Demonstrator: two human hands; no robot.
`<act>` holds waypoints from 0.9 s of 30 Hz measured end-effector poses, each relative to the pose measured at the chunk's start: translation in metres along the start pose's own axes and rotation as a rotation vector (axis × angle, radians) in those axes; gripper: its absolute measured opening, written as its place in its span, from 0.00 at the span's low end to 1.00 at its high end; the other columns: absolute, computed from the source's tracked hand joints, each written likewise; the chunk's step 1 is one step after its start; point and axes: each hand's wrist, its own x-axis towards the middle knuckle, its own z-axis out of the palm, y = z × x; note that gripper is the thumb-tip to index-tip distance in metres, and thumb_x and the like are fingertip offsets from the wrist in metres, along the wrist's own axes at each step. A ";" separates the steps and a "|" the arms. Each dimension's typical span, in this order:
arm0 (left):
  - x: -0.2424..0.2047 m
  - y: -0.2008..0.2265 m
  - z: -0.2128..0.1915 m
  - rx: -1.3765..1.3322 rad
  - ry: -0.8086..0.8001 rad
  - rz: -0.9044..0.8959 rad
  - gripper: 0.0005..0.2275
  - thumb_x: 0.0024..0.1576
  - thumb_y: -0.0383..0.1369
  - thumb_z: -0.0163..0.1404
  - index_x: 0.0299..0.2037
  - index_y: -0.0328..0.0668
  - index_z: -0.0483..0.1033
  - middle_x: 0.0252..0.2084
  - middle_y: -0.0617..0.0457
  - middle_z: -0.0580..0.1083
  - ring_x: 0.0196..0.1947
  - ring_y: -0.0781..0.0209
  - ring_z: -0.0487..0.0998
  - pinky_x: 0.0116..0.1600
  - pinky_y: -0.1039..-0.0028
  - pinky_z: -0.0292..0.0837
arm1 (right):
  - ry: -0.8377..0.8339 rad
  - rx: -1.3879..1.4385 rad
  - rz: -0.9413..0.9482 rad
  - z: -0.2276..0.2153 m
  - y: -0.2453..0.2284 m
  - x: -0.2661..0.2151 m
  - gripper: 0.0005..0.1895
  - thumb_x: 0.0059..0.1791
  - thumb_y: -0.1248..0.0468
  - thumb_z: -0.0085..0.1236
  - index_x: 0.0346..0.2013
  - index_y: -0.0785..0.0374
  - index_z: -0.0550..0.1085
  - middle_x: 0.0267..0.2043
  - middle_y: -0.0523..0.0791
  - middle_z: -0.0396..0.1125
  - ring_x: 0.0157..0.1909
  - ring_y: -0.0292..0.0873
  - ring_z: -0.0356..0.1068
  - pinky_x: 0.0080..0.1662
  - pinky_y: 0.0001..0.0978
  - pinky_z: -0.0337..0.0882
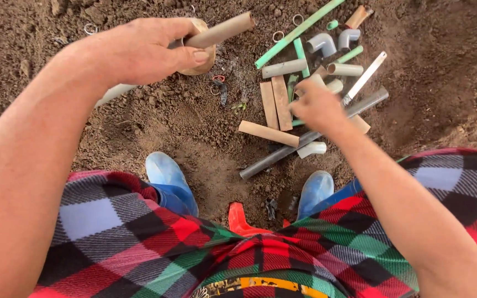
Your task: Assembling a long-reach tool or spray gun component by connecting PVC pipes and wooden sticks using adhesive tape and a hand saw.
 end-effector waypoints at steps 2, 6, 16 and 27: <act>-0.001 0.000 0.003 0.019 0.019 -0.020 0.17 0.57 0.50 0.39 0.52 0.60 0.69 0.42 0.53 0.73 0.40 0.51 0.73 0.44 0.55 0.66 | -0.107 -0.136 -0.095 0.036 0.006 0.005 0.23 0.45 0.63 0.51 0.55 0.60 0.64 0.45 0.50 0.68 0.45 0.47 0.68 0.49 0.39 0.70; -0.007 -0.001 0.001 0.008 0.063 -0.027 0.18 0.56 0.50 0.43 0.53 0.58 0.69 0.42 0.54 0.73 0.38 0.51 0.73 0.43 0.58 0.67 | -0.225 -0.331 -0.326 0.087 0.038 0.028 0.22 0.43 0.61 0.57 0.50 0.62 0.67 0.39 0.51 0.71 0.40 0.50 0.71 0.46 0.40 0.70; -0.009 0.000 -0.009 0.065 0.028 -0.046 0.19 0.59 0.49 0.36 0.57 0.56 0.63 0.53 0.48 0.68 0.50 0.49 0.71 0.56 0.45 0.63 | 0.061 -0.730 -0.386 0.116 0.048 0.040 0.18 0.42 0.63 0.58 0.43 0.69 0.67 0.56 0.62 0.56 0.33 0.48 0.70 0.37 0.35 0.77; -0.007 -0.005 -0.007 0.074 0.032 -0.137 0.17 0.58 0.48 0.40 0.52 0.52 0.68 0.43 0.48 0.73 0.42 0.48 0.74 0.46 0.54 0.69 | 0.269 -0.457 -0.552 0.154 0.041 0.052 0.12 0.41 0.65 0.49 0.38 0.63 0.62 0.33 0.52 0.66 0.33 0.55 0.70 0.34 0.46 0.71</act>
